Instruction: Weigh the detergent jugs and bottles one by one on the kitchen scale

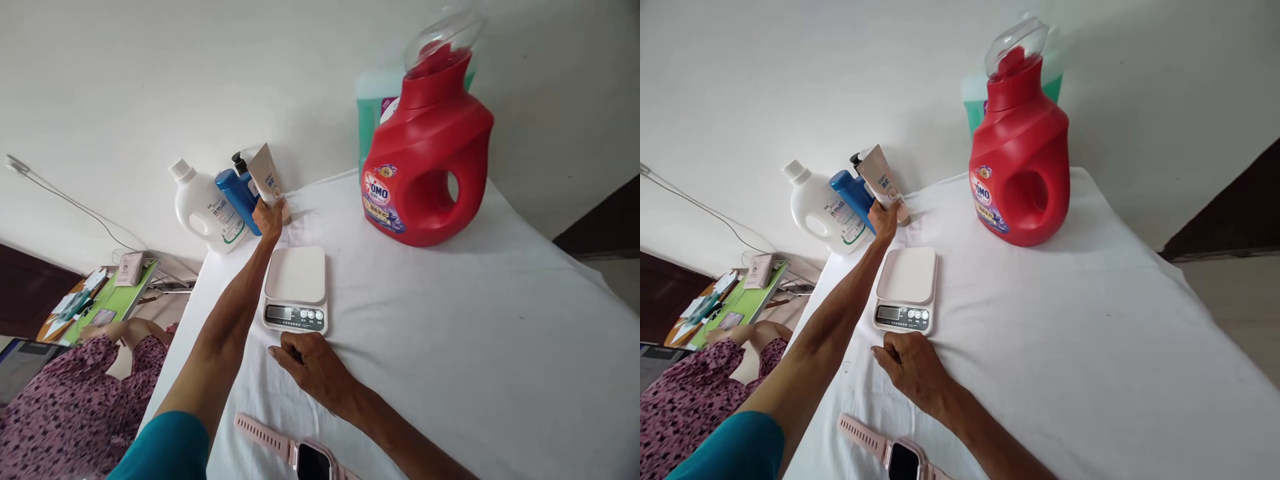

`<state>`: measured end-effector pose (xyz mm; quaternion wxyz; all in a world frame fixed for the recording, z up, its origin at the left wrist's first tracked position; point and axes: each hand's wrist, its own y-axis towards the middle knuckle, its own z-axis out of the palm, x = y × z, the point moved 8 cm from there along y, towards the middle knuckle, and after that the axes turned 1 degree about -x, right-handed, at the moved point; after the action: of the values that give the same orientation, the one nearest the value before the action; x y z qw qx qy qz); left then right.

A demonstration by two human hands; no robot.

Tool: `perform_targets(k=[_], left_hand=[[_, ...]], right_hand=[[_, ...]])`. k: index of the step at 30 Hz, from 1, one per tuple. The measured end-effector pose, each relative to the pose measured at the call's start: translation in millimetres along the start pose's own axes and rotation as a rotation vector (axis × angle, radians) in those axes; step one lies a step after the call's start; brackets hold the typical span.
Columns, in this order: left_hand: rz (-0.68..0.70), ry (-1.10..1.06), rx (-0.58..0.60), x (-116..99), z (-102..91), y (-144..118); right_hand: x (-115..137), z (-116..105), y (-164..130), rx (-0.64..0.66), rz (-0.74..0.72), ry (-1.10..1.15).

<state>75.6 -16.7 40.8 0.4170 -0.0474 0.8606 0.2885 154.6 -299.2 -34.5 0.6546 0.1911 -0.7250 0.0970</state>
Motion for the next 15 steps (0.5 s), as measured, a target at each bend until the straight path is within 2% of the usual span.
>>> perform_targets(k=[4, 10, 15], left_hand=[[-0.002, 0.005, -0.022, 3, -3.1, 8], [-0.032, 0.028, -0.01, -2, -6.7, 0], [0.029, -0.01, -0.048, -22, -28.2, -10]], right_hand=[[2, -1, -1, 0.009, -0.008, -0.003], [2, 0, -1, 0.008, -0.015, -0.017], [1, -1, -1, -0.005, -0.004, -0.009]])
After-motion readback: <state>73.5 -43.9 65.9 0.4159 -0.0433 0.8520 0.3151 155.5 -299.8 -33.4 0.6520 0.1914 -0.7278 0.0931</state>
